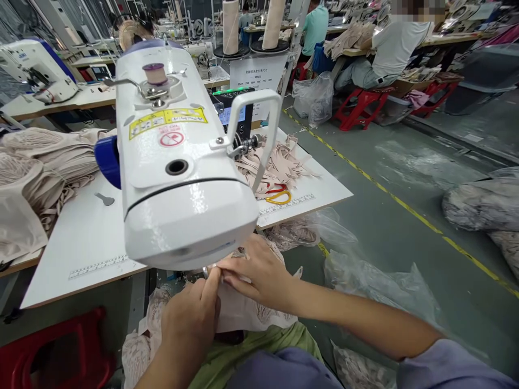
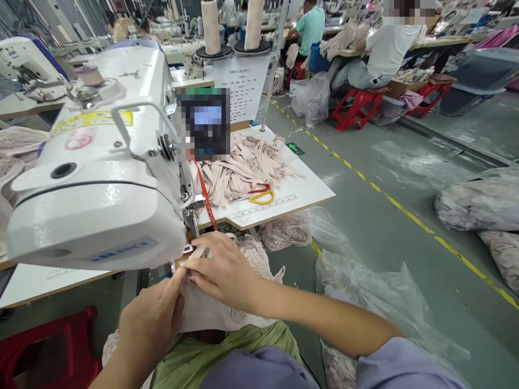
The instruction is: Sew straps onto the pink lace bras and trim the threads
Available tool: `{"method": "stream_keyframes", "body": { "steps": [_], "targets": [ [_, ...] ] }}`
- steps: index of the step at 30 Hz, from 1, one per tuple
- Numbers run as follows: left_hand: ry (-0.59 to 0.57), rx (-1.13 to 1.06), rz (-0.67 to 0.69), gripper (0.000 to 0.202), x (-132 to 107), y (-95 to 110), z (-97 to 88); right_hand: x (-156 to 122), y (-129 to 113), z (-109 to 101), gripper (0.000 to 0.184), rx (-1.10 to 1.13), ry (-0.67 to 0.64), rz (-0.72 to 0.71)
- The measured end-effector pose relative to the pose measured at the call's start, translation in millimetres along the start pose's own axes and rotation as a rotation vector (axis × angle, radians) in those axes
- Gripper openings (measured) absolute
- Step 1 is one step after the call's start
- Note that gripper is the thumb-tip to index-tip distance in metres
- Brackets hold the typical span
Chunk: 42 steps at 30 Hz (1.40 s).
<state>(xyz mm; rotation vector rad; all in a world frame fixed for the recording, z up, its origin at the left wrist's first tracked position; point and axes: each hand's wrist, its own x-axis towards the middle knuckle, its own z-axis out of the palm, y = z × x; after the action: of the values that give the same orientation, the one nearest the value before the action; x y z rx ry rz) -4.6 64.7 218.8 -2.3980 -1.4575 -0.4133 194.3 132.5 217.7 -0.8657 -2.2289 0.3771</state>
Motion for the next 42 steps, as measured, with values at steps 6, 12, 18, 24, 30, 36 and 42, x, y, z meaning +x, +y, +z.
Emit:
{"method": "stream_keyframes", "body": {
  "steps": [6,12,18,24,30,36,42],
  "targets": [
    [-0.061,-0.027,0.249,0.048,-0.8,-32.8,7.3,-9.3,-3.1,12.5,0.022,0.022,0.104,0.092],
    [-0.065,0.004,0.236,0.041,2.1,-29.8,11.9,-36.3,-0.6,29.4,0.036,0.398,0.032,0.35],
    [-0.009,0.033,0.088,0.038,5.0,1.3,7.0,-23.3,6.0,21.8,0.041,0.432,0.024,0.315],
    [0.023,0.097,0.011,0.034,11.7,13.0,4.8,2.4,18.9,15.8,0.04,0.466,0.012,0.306],
    [-0.006,0.141,-0.025,0.033,13.7,12.7,6.0,19.7,25.0,12.1,0.038,0.515,-0.019,0.316],
    [-0.026,0.173,-0.061,0.031,11.5,12.3,7.3,27.5,30.4,10.6,0.035,0.538,-0.035,0.305],
    [-0.038,0.186,-0.093,0.032,9.0,14.2,9.4,28.8,34.4,11.8,0.034,0.551,-0.042,0.286]
  ]
}}
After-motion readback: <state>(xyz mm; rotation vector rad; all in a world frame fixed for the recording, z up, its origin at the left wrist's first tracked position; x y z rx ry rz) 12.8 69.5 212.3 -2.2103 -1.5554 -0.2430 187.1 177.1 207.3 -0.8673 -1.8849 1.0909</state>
